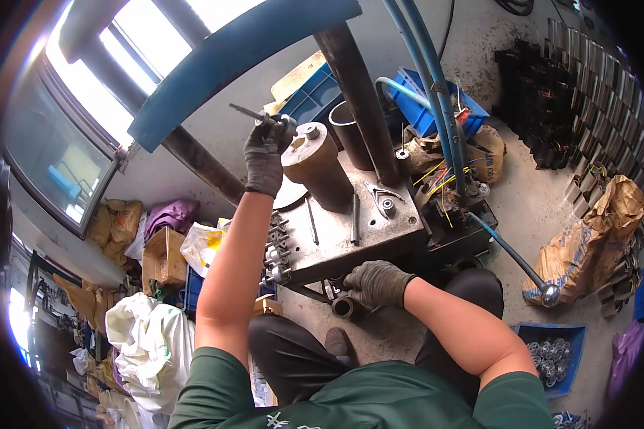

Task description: The person inserts a metal rod into a press machine fixture, operates a side lever to process the component, and then removes it to place it into a collection container.

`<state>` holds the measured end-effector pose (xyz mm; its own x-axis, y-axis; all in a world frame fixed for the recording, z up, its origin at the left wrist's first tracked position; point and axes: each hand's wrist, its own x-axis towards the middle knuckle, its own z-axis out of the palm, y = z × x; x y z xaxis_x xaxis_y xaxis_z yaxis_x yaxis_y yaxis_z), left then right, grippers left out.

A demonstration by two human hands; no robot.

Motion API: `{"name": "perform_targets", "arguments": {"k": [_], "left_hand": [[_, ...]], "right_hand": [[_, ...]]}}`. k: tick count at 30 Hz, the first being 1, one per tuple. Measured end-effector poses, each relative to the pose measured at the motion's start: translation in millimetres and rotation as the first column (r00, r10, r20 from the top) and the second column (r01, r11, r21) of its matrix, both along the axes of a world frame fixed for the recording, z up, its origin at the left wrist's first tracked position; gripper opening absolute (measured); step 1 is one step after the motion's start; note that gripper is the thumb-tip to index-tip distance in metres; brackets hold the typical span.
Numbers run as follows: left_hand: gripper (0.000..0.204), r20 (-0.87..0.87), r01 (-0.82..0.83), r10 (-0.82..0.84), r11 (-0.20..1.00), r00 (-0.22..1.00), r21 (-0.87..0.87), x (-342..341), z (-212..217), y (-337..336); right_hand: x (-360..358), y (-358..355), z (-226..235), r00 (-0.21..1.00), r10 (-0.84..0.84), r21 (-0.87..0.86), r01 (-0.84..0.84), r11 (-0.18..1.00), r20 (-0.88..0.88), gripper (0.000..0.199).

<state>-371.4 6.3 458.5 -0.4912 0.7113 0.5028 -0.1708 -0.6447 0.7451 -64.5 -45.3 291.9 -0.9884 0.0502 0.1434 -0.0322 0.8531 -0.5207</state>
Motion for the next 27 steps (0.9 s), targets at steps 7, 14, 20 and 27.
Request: {"name": "perform_targets", "arguments": {"k": [7,14,20,27], "left_hand": [[0.016,-0.089,-0.222,0.209,0.959,0.974,-0.178,16.8,0.8,45.3],[0.018,-0.069,-0.164,0.152,0.960,0.986,-0.227,29.0,7.2,39.8],[0.024,-0.106,-0.205,0.182,0.935,0.978,-0.288,17.0,7.9,47.8],[0.034,-0.204,-0.301,0.245,0.900,0.948,-0.316,26.8,10.1,44.8]], "right_hand": [[-5.1,-1.9,-1.5,0.995,0.018,0.045,-0.023,0.999,0.095,0.035],[7.7,-3.9,3.3,0.983,0.053,0.079,-0.067,0.995,0.176,0.031],[22.5,-13.5,21.2,0.962,0.094,0.140,-0.133,0.981,0.256,0.038],[88.4,-11.3,90.8,0.998,0.023,0.121,-0.016,0.993,-0.064,0.041]]}}
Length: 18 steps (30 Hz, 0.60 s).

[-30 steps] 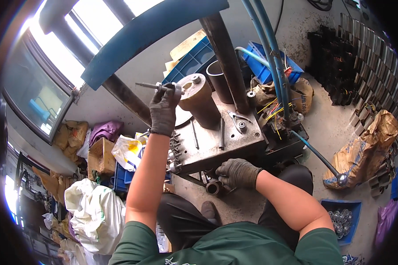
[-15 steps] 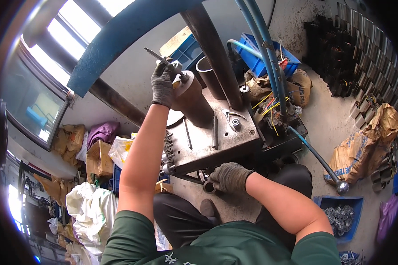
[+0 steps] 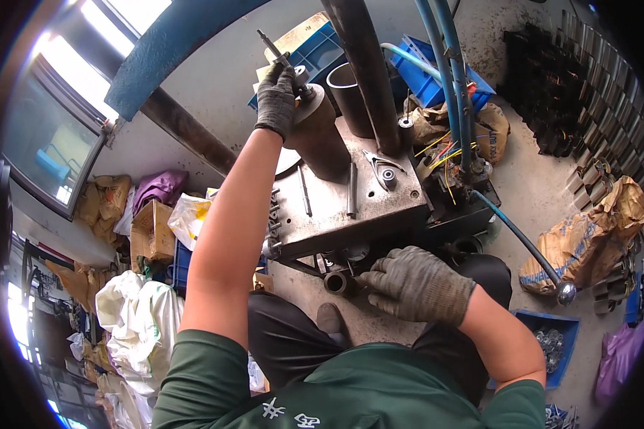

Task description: The person inserts a metal rod into a press machine fixture, operates a side lever to process the component, and then removes it to place it into a collection container.

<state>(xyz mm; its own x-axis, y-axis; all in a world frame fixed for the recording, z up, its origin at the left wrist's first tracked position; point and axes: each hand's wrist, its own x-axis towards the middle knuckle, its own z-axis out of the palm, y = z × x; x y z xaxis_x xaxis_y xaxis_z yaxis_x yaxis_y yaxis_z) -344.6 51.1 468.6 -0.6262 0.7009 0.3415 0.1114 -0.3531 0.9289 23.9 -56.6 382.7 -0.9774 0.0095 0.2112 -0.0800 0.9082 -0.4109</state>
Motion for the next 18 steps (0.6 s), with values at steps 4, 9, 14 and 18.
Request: {"name": "perform_targets", "arguments": {"k": [4,9,14,18], "left_hand": [[0.031,0.159,0.046,-0.048,0.999,0.986,0.017,4.9,5.5,7.2],[0.028,0.157,0.126,-0.127,0.992,0.979,0.016,0.1,0.4,6.7],[0.030,0.032,0.104,-0.105,0.994,0.994,0.027,-20.3,-9.7,19.1],[0.027,0.088,0.116,-0.118,0.993,0.989,0.026,-13.1,-10.1,21.4]], "right_hand": [[61.3,-13.3,80.6,0.989,-0.142,0.146,0.136,0.980,0.035,0.043],[123.4,1.5,124.5,0.848,-0.527,0.357,0.475,0.804,0.059,0.047],[158.2,27.3,117.8,0.782,-0.531,0.231,0.478,0.847,0.327,0.041],[157.8,7.7,98.2,0.732,-0.588,0.191,0.558,0.807,0.344,0.034]]}}
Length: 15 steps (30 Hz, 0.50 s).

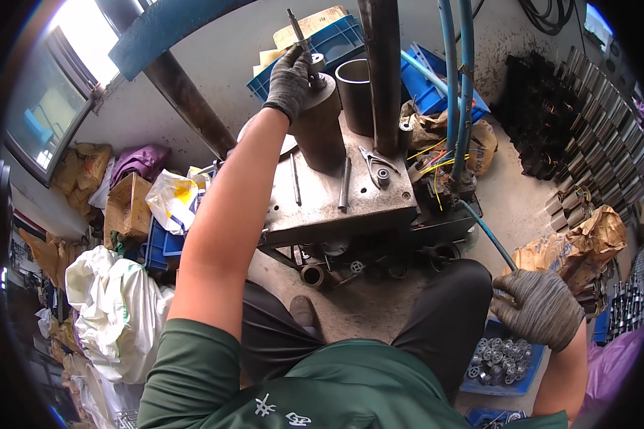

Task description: The person inserts a metal rod into a press machine fixture, operates a side lever to process the component, and then removes it to place it into a collection container.

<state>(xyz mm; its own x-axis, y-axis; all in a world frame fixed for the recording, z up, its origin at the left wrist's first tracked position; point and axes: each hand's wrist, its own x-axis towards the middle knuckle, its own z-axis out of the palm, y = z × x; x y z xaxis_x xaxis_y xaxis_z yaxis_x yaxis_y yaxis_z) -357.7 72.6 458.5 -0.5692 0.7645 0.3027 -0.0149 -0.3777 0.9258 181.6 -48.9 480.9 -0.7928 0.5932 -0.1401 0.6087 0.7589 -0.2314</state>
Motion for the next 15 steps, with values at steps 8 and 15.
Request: {"name": "perform_targets", "arguments": {"k": [8,15], "left_hand": [[0.029,-0.255,-0.167,0.160,0.986,0.954,-0.005,-8.8,-1.7,-0.9],[0.028,-0.282,-0.198,0.192,0.980,0.940,0.008,-20.3,-14.8,15.0]], "right_hand": [[21.1,-34.1,-48.2,0.999,-0.033,-0.094,0.034,0.995,0.013,0.027],[16.6,-38.6,-48.5,0.995,-0.094,-0.139,0.090,0.986,-0.016,0.032]]}}
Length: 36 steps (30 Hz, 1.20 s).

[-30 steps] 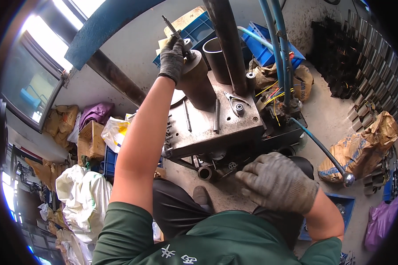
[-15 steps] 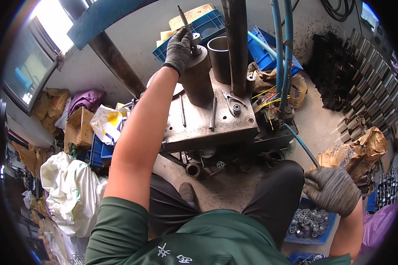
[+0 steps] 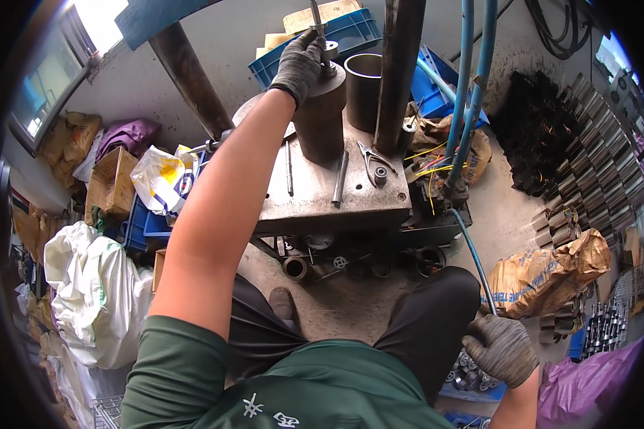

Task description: The person inserts a metal rod into a press machine fixture, operates a side lever to process the component, and then removes it to place it into a collection container.

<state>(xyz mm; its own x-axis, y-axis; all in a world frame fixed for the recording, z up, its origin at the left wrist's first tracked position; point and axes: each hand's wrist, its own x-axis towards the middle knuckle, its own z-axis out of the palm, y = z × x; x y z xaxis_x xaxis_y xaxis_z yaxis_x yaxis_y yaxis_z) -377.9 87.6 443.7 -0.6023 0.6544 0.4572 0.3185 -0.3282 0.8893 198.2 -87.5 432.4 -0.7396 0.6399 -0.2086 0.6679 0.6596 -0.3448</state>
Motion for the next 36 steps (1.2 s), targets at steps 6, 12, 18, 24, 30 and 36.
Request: {"name": "perform_targets", "arguments": {"k": [6,12,18,24,30,36], "left_hand": [[0.031,-0.140,0.046,-0.031,0.993,0.990,0.107,-41.1,-25.3,38.4],[0.030,-0.155,0.009,-0.001,0.999,0.988,0.050,-27.5,-22.8,33.1],[0.029,-0.185,-0.003,0.012,0.999,0.983,0.045,-27.7,-18.6,28.8],[0.025,-0.281,-0.018,0.035,0.998,0.959,0.065,-27.9,-18.5,25.3],[0.024,-0.258,0.000,0.017,0.998,0.966,0.063,-15.9,-8.1,8.7],[0.022,0.023,0.114,-0.114,0.993,0.993,-0.017,12.0,5.9,-6.1]], "right_hand": [[-1.9,2.7,1.1,1.000,0.003,-0.021,-0.003,1.000,-0.006,0.030],[-4.0,0.7,4.9,0.998,-0.047,-0.052,0.048,0.998,0.030,0.027],[-3.9,1.2,6.2,0.999,-0.041,-0.056,0.043,0.998,0.033,0.028],[-8.7,10.8,14.5,0.995,-0.055,-0.082,0.062,0.995,0.078,0.032],[-7.0,19.1,19.1,0.984,-0.106,-0.095,0.093,0.991,-0.146,0.035],[-5.2,22.5,22.9,0.999,0.027,-0.024,-0.026,0.999,0.020,0.036]]}}
